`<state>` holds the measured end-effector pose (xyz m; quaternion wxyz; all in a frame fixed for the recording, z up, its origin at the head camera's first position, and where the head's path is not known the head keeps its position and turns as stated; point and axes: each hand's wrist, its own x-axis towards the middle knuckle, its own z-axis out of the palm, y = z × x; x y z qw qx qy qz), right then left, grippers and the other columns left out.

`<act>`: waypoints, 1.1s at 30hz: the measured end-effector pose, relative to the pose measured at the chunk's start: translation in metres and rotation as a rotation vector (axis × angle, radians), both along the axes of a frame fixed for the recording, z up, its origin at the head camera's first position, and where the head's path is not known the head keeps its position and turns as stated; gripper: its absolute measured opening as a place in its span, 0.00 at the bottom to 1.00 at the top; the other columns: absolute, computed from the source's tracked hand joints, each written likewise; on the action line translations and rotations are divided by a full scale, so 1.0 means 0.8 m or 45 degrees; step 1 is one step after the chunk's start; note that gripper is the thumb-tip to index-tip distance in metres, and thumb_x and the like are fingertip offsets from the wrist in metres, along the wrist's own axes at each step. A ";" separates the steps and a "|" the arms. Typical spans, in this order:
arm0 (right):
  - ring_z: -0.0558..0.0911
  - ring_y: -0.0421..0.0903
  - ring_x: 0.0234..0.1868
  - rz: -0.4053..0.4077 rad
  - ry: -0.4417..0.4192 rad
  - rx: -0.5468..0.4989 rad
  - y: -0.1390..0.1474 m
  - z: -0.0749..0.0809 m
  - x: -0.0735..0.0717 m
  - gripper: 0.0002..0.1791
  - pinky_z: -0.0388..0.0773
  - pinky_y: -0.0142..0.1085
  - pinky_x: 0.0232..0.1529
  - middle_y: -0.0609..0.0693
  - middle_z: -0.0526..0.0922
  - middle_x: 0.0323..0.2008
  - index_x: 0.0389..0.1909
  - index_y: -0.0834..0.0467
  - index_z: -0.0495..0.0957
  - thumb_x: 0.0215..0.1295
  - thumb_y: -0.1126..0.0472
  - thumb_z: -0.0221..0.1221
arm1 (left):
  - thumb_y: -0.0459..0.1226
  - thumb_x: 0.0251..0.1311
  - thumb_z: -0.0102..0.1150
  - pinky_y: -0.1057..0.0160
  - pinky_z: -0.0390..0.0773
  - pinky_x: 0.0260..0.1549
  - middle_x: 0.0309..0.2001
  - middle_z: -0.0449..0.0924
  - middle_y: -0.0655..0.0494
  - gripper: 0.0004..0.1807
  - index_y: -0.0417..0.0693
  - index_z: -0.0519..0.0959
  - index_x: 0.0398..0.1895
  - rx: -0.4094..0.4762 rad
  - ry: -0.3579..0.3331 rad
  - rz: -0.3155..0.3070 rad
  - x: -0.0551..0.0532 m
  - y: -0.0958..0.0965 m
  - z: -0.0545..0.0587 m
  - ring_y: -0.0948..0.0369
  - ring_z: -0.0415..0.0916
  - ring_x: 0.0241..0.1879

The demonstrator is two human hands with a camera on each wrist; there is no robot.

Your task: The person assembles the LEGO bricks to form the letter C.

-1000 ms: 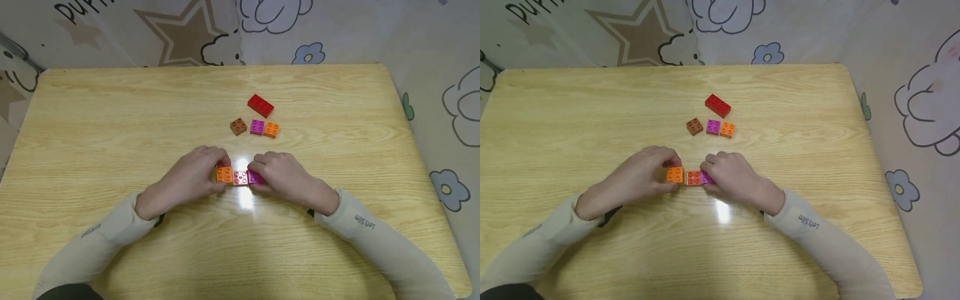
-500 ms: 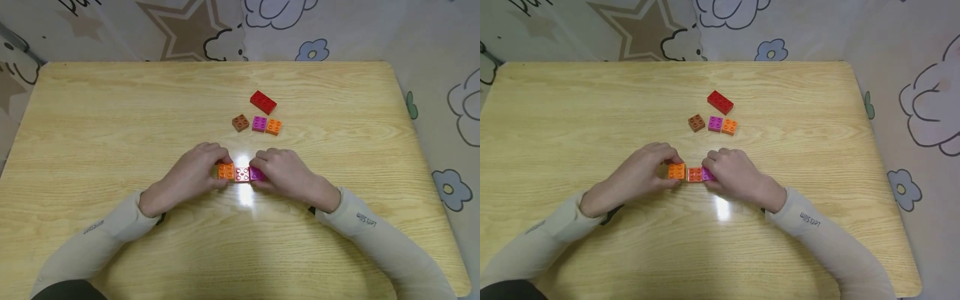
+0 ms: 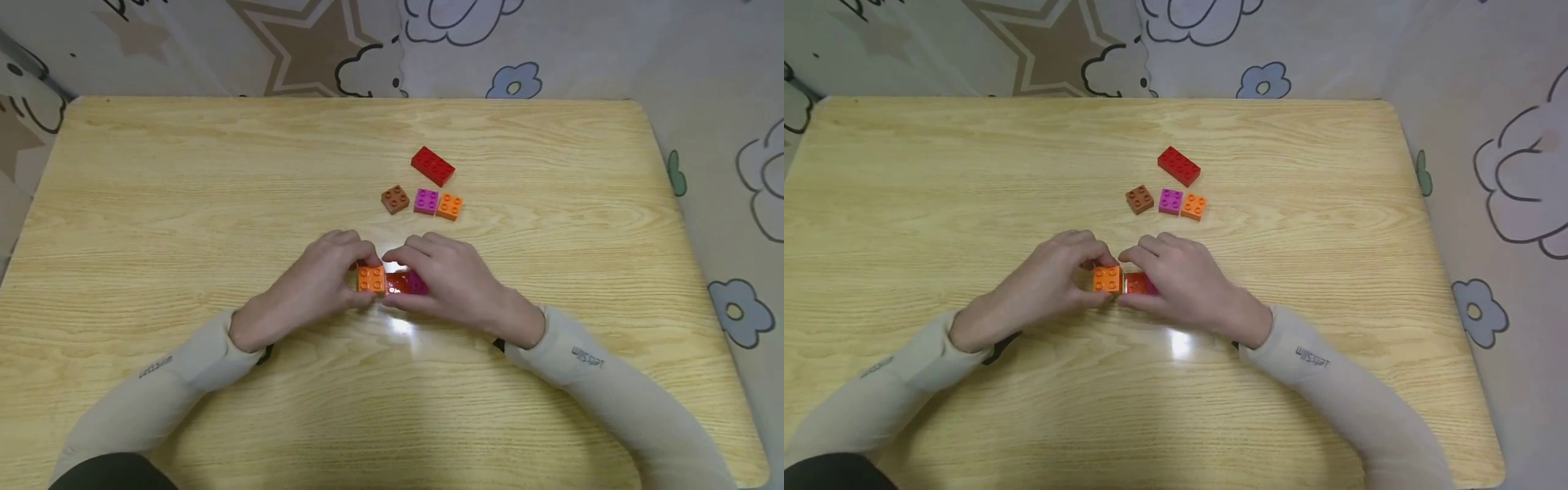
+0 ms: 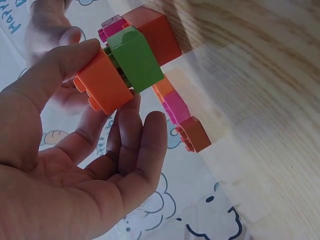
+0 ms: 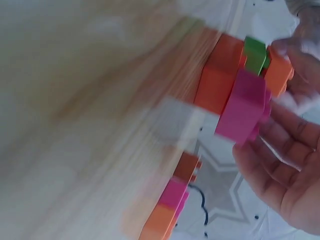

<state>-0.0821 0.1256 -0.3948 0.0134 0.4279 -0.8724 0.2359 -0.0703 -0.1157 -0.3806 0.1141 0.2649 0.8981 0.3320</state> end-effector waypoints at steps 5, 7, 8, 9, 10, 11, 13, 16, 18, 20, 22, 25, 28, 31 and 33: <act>0.84 0.46 0.35 -0.019 -0.004 -0.064 -0.014 0.002 0.003 0.26 0.82 0.40 0.35 0.51 0.89 0.38 0.47 0.61 0.87 0.62 0.44 0.79 | 0.37 0.54 0.87 0.49 0.77 0.52 0.39 0.83 0.53 0.18 0.41 0.87 0.42 0.001 0.012 -0.010 -0.001 0.001 0.002 0.49 0.78 0.46; 0.82 0.45 0.32 -0.016 -0.015 -0.071 -0.016 0.003 0.002 0.24 0.81 0.39 0.33 0.51 0.88 0.35 0.45 0.62 0.87 0.63 0.46 0.79 | 0.38 0.55 0.87 0.49 0.77 0.52 0.40 0.84 0.52 0.18 0.39 0.88 0.43 -0.004 0.012 -0.015 -0.001 0.002 0.004 0.49 0.78 0.46; 0.81 0.44 0.31 -0.012 -0.021 -0.069 -0.016 0.003 0.002 0.22 0.80 0.39 0.33 0.51 0.88 0.35 0.44 0.62 0.87 0.64 0.47 0.79 | 0.37 0.55 0.86 0.49 0.77 0.52 0.40 0.84 0.52 0.18 0.39 0.89 0.44 -0.010 0.010 -0.017 -0.001 0.002 0.005 0.49 0.78 0.46; 0.80 0.44 0.31 -0.006 -0.026 -0.068 -0.017 0.003 0.002 0.22 0.80 0.38 0.32 0.51 0.88 0.34 0.43 0.62 0.86 0.64 0.48 0.79 | 0.37 0.56 0.86 0.49 0.78 0.51 0.40 0.84 0.52 0.18 0.38 0.89 0.45 -0.016 0.009 -0.019 -0.001 0.002 0.006 0.49 0.78 0.46; 0.79 0.45 0.30 0.000 -0.032 -0.068 -0.016 0.002 0.002 0.21 0.79 0.38 0.32 0.51 0.87 0.34 0.42 0.62 0.86 0.65 0.49 0.78 | 0.37 0.56 0.86 0.50 0.78 0.51 0.40 0.84 0.51 0.18 0.37 0.90 0.46 -0.023 0.008 -0.022 -0.001 0.003 0.006 0.49 0.78 0.46; 0.79 0.45 0.31 0.003 -0.036 -0.068 -0.016 0.003 0.002 0.20 0.79 0.38 0.32 0.51 0.87 0.34 0.41 0.62 0.85 0.65 0.49 0.78 | 0.37 0.56 0.86 0.51 0.78 0.50 0.40 0.85 0.51 0.19 0.36 0.90 0.47 -0.030 0.013 -0.025 0.000 0.003 0.007 0.50 0.78 0.45; 0.80 0.45 0.31 0.010 -0.041 -0.074 -0.016 0.001 0.001 0.20 0.80 0.39 0.33 0.51 0.87 0.34 0.40 0.61 0.84 0.65 0.49 0.78 | 0.38 0.57 0.86 0.52 0.77 0.48 0.40 0.85 0.51 0.20 0.36 0.90 0.48 -0.044 0.026 -0.032 0.000 0.002 0.007 0.50 0.77 0.43; 0.79 0.45 0.31 0.029 -0.041 -0.091 -0.016 0.000 0.000 0.20 0.79 0.39 0.33 0.50 0.85 0.34 0.40 0.60 0.84 0.66 0.49 0.78 | 0.40 0.57 0.85 0.52 0.76 0.47 0.40 0.86 0.50 0.22 0.35 0.91 0.50 -0.059 0.050 -0.041 0.002 0.001 0.007 0.51 0.76 0.42; 0.79 0.45 0.31 0.044 -0.040 -0.103 -0.016 -0.001 -0.001 0.19 0.79 0.39 0.33 0.49 0.85 0.34 0.41 0.60 0.84 0.66 0.49 0.78 | 0.40 0.57 0.85 0.52 0.77 0.47 0.41 0.87 0.49 0.22 0.35 0.90 0.50 -0.065 0.060 -0.041 0.003 0.000 0.006 0.52 0.77 0.42; 0.78 0.45 0.31 0.060 -0.034 -0.112 -0.016 -0.001 -0.002 0.19 0.78 0.39 0.32 0.48 0.85 0.34 0.43 0.60 0.84 0.66 0.49 0.78 | 0.39 0.58 0.85 0.51 0.77 0.48 0.43 0.88 0.49 0.22 0.35 0.90 0.51 -0.066 0.064 -0.040 0.003 -0.001 0.005 0.51 0.77 0.44; 0.77 0.44 0.30 0.072 -0.027 -0.121 -0.016 -0.001 -0.004 0.19 0.77 0.39 0.31 0.48 0.85 0.34 0.45 0.59 0.85 0.66 0.50 0.78 | 0.39 0.58 0.85 0.51 0.78 0.49 0.44 0.88 0.48 0.23 0.35 0.90 0.52 -0.067 0.063 -0.036 0.003 -0.002 0.005 0.51 0.78 0.45; 0.76 0.43 0.29 0.086 -0.022 -0.128 -0.015 -0.002 -0.005 0.19 0.75 0.38 0.30 0.47 0.84 0.33 0.45 0.59 0.84 0.66 0.51 0.78 | 0.39 0.58 0.85 0.49 0.78 0.52 0.46 0.88 0.47 0.23 0.36 0.89 0.52 -0.065 0.060 -0.023 0.004 -0.004 0.005 0.49 0.79 0.47; 0.75 0.43 0.28 0.094 -0.027 -0.126 -0.015 -0.001 -0.006 0.18 0.75 0.38 0.29 0.48 0.83 0.32 0.44 0.60 0.84 0.66 0.53 0.78 | 0.38 0.58 0.85 0.48 0.79 0.55 0.46 0.89 0.47 0.22 0.36 0.89 0.50 -0.058 0.052 -0.005 0.004 -0.005 0.004 0.49 0.80 0.48; 0.75 0.43 0.28 0.098 -0.051 -0.109 -0.015 0.000 -0.007 0.17 0.75 0.38 0.30 0.48 0.83 0.31 0.44 0.60 0.84 0.66 0.54 0.78 | 0.37 0.58 0.84 0.48 0.79 0.54 0.45 0.88 0.48 0.20 0.36 0.89 0.48 -0.046 0.067 -0.009 0.003 -0.006 0.003 0.49 0.80 0.48; 0.76 0.43 0.28 0.104 -0.081 -0.104 -0.016 0.001 -0.008 0.15 0.77 0.38 0.31 0.48 0.84 0.31 0.44 0.60 0.84 0.67 0.55 0.77 | 0.37 0.57 0.84 0.48 0.79 0.53 0.44 0.88 0.47 0.19 0.36 0.89 0.48 -0.039 0.092 -0.024 0.003 -0.006 0.003 0.48 0.79 0.48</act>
